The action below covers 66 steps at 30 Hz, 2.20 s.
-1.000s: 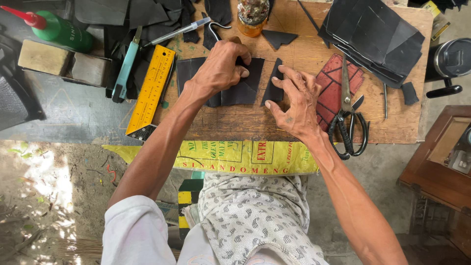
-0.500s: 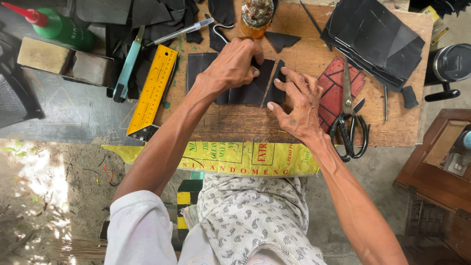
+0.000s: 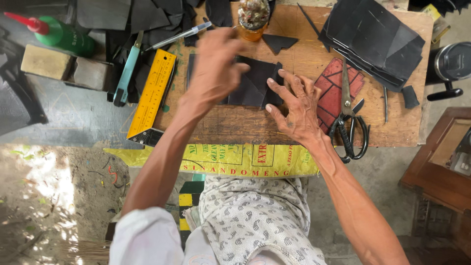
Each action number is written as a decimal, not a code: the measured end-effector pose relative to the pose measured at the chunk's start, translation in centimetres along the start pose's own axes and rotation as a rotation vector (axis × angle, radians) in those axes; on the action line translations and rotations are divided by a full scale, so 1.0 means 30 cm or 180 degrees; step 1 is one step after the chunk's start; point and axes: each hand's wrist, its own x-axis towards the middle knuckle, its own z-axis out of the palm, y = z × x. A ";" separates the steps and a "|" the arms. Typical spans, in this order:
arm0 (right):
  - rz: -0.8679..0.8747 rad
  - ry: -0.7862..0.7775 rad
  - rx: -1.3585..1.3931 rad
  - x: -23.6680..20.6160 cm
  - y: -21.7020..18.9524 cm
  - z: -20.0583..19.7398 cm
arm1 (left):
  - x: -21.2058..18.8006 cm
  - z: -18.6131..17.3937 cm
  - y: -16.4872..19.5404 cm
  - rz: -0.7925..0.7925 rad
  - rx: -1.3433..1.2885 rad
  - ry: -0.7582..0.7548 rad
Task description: The person measures and marks black material pieces with a white marker and ruler, then cuts them with scissors. They also handle a red patterned piece, aligning and trimming it on the workbench.
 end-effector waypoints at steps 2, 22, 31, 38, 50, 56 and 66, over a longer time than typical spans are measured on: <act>-0.0017 0.0026 -0.0025 0.001 0.006 0.001 | -0.094 -0.092 -0.015 -0.1013 -0.0264 0.0299; -0.0023 0.0020 -0.0157 -0.003 -0.001 0.020 | -0.281 -0.171 0.000 -0.2029 -0.0647 0.0123; -0.0010 0.0007 -0.0169 -0.004 -0.004 0.024 | -0.129 -0.069 -0.092 -0.1211 0.0301 0.0381; 0.0025 0.0015 -0.0100 0.002 -0.011 0.013 | 0.031 -0.074 -0.226 -0.1512 0.0704 0.0297; -0.0031 0.0035 -0.0164 0.003 -0.006 0.020 | -0.319 -0.154 -0.008 -0.2129 -0.0037 0.0198; -0.0032 0.0074 -0.0190 0.001 -0.014 0.026 | -0.286 -0.167 -0.101 -0.2418 -0.0680 0.0394; -0.0096 0.0096 -0.0225 -0.006 -0.012 0.035 | -0.215 -0.296 -0.191 -0.2751 -0.1763 -0.0544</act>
